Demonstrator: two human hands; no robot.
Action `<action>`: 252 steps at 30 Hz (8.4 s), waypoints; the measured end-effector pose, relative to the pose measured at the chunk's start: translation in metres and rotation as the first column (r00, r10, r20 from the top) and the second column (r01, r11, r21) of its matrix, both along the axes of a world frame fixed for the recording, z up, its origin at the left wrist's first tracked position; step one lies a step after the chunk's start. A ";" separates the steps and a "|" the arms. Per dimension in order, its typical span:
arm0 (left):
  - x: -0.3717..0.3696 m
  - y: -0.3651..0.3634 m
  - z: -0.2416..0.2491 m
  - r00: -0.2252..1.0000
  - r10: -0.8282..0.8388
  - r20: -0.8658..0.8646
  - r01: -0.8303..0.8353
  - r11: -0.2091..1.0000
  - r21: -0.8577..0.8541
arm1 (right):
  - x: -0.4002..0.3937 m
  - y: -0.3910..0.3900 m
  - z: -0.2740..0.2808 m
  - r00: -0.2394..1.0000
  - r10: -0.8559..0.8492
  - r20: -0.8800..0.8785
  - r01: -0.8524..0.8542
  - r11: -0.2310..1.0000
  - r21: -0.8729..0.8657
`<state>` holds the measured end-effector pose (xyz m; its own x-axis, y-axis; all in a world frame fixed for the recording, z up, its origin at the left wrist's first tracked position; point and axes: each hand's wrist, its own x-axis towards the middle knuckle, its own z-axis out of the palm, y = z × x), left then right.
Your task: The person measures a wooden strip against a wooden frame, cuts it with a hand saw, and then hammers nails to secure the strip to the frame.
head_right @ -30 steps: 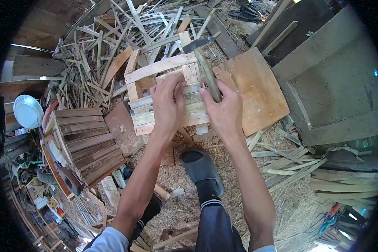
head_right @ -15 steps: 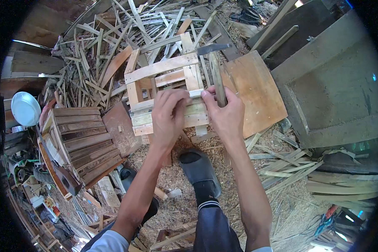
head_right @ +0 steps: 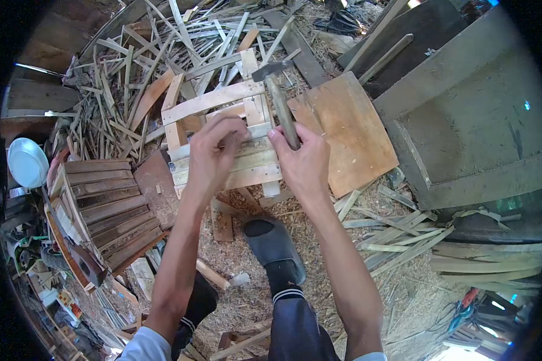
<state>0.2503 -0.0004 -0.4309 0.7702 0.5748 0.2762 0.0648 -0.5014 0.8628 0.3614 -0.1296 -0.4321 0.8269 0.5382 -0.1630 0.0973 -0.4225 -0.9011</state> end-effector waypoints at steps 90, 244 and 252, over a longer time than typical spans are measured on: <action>-0.001 0.011 0.002 0.996 0.073 0.059 -0.052 0.952 -0.301 | -0.008 -0.005 0.006 0.997 0.055 0.050 -0.054 0.998 -0.022; -0.001 0.000 -0.009 0.963 -0.265 0.046 0.266 0.963 -0.037 | -0.029 -0.019 0.020 0.824 0.041 -0.565 0.105 0.969 0.224; 0.001 -0.005 -0.005 0.988 -0.151 0.044 0.155 0.984 -0.091 | -0.014 -0.013 0.033 0.964 0.121 -0.236 -0.095 0.989 0.117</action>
<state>0.2512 -0.0057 -0.4359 0.8412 0.4758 0.2568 -0.0394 -0.4198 0.9068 0.3470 -0.1422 -0.3990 0.7056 0.6469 -0.2893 -0.0888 -0.3243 -0.9418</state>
